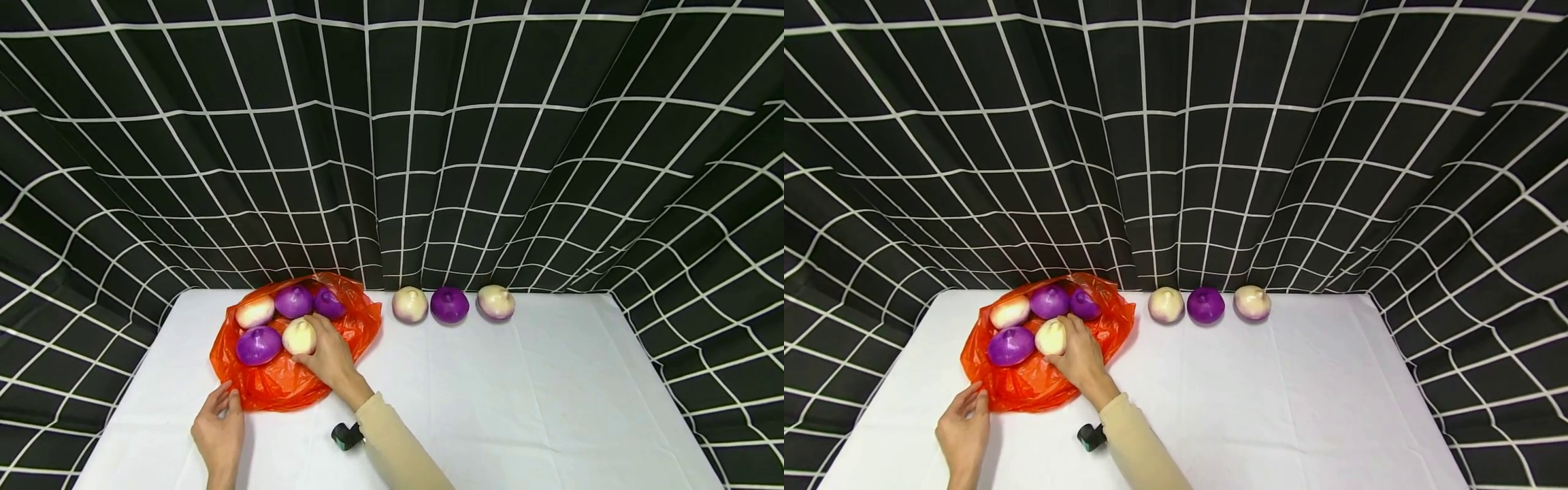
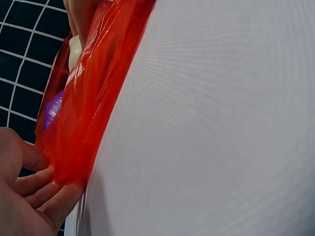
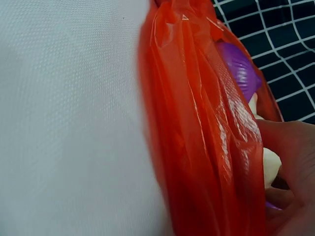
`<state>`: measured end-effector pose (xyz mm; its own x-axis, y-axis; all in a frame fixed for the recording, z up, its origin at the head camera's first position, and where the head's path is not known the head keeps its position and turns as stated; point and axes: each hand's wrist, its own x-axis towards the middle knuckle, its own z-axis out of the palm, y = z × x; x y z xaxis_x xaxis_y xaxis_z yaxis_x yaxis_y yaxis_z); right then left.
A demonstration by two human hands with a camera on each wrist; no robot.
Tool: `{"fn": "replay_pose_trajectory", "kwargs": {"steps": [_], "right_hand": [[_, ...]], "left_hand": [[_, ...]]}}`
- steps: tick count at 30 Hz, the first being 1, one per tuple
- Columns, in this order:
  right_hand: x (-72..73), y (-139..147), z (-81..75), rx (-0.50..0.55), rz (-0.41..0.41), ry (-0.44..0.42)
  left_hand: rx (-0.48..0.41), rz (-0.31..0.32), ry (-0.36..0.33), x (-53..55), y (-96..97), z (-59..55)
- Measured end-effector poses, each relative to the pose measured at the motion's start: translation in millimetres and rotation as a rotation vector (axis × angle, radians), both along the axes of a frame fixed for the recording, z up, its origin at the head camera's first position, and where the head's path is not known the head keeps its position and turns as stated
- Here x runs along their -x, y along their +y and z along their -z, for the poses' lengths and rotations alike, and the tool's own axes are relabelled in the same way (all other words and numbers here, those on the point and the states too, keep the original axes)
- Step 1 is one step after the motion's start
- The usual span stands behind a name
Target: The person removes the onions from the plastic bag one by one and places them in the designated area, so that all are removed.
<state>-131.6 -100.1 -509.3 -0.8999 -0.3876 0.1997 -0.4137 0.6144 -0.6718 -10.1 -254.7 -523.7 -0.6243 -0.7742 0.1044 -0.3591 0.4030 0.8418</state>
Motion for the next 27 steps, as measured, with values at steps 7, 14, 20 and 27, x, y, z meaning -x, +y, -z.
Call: {"fn": "replay_pose_trajectory", "kwargs": {"steps": [7, 14, 20, 27], "right_hand": [[-2.1, 9.5, -3.8, 0.006, -0.044, 0.029], [-6.2, 19.9, -11.4, 0.022, -0.08, 0.079], [-9.9, 29.5, -20.6, 0.068, -0.076, 0.09], [-10.4, 42.4, -23.7, 0.113, -0.031, 0.096]], "left_hand": [[0.01, -0.005, 0.008, -1.1, -1.0, 1.0], [-0.003, -0.014, 0.003, -1.3, -1.4, 1.5], [-0.002, -0.016, -0.002, -1.2, -2.1, 1.4], [-0.003, 0.002, 0.031, 0.2, -2.5, 1.7]]}}
